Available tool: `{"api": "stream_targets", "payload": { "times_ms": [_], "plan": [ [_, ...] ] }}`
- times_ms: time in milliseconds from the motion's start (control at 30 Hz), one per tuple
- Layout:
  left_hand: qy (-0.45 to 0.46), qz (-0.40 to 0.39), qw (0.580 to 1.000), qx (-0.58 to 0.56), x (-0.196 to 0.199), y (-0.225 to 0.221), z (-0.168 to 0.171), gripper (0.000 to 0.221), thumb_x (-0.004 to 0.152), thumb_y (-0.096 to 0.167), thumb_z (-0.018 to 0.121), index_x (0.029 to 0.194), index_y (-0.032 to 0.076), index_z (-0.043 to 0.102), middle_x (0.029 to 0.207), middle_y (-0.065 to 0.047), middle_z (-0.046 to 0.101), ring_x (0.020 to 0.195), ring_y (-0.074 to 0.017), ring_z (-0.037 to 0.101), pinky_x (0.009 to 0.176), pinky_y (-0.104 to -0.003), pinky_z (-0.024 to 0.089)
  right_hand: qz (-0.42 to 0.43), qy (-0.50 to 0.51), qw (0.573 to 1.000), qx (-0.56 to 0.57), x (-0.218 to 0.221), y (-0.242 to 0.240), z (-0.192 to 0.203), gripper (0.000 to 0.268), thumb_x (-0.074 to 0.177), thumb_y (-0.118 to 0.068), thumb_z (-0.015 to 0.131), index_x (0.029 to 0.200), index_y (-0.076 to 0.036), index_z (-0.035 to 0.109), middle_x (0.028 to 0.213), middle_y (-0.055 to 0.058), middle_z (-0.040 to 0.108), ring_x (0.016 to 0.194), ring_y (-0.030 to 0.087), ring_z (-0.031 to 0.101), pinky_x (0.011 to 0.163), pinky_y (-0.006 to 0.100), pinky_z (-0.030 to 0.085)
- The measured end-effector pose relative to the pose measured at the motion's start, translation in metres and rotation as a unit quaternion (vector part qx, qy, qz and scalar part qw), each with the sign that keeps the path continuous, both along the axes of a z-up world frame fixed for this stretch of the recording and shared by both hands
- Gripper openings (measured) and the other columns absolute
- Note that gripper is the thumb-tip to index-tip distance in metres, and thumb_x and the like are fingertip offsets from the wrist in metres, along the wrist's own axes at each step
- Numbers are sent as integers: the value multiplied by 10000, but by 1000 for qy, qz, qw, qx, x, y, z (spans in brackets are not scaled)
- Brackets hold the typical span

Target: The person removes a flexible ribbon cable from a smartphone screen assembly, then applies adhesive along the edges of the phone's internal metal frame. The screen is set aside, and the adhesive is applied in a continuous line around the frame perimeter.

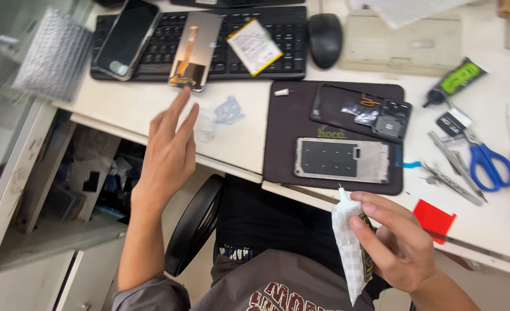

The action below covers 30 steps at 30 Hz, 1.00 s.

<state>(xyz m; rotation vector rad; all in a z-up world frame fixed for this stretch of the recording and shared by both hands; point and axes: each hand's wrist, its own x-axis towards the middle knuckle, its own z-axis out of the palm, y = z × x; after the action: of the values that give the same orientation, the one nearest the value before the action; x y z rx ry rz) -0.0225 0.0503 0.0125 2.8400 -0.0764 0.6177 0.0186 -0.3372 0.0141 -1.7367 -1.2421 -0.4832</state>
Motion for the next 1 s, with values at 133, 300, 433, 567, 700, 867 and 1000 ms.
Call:
{"api": "stream_targets", "payload": {
  "times_ms": [133,300,433,567,700,867,1000],
  "plan": [
    [-109,24,994,17,-3,-7,26,505,849,-131,624,1338,-9,646,1486,-169,558,1348,-343,590,1124,-450,471,8,-191,977,-93,23,19,12,339,806,250,707,1113,112,665,1189,217,513,1078,429,684,888,402,655],
    [60,-204,872,-441,-31,-65,18,421,956,205,709,1331,28,636,1293,-117,722,1202,-269,736,1057,-364,563,36,-323,938,-117,36,59,32,267,864,126,756,1125,94,712,1134,203,593,1028,359,696,847,362,625],
    [156,-224,702,-658,-25,-89,-12,508,1107,325,585,1455,-43,543,1307,-168,678,1210,-216,656,1077,-340,530,90,-380,913,-117,49,101,38,197,940,-19,698,1084,116,711,1099,202,671,1029,338,722,882,366,632],
    [154,-110,531,-826,-9,-82,-20,527,1123,299,554,1484,-86,553,1108,-213,690,841,-219,696,745,-343,582,101,-286,938,-170,77,115,54,239,890,-6,670,1092,111,723,1130,209,697,1086,344,719,949,390,611],
    [120,-96,581,-799,-18,-80,-20,489,1059,264,545,1402,-86,537,1244,-204,721,936,-188,738,740,-289,584,43,-147,964,-216,120,128,55,209,867,-24,704,1061,51,725,1073,162,698,996,313,682,858,398,584],
    [130,-134,630,-754,-33,-92,-20,363,1001,36,636,1323,-131,626,1179,-237,748,985,-184,716,812,-281,566,-17,-136,930,-342,150,154,16,222,849,-41,723,1058,33,716,1008,132,667,925,281,646,752,382,581],
    [129,-149,661,-724,-40,-101,-20,299,1015,-14,614,1299,-103,644,1112,-179,772,973,-162,730,866,-281,598,-47,-133,898,-417,153,158,-1,223,835,22,699,1058,22,706,1034,134,640,984,272,658,769,372,588]
  ]
}}
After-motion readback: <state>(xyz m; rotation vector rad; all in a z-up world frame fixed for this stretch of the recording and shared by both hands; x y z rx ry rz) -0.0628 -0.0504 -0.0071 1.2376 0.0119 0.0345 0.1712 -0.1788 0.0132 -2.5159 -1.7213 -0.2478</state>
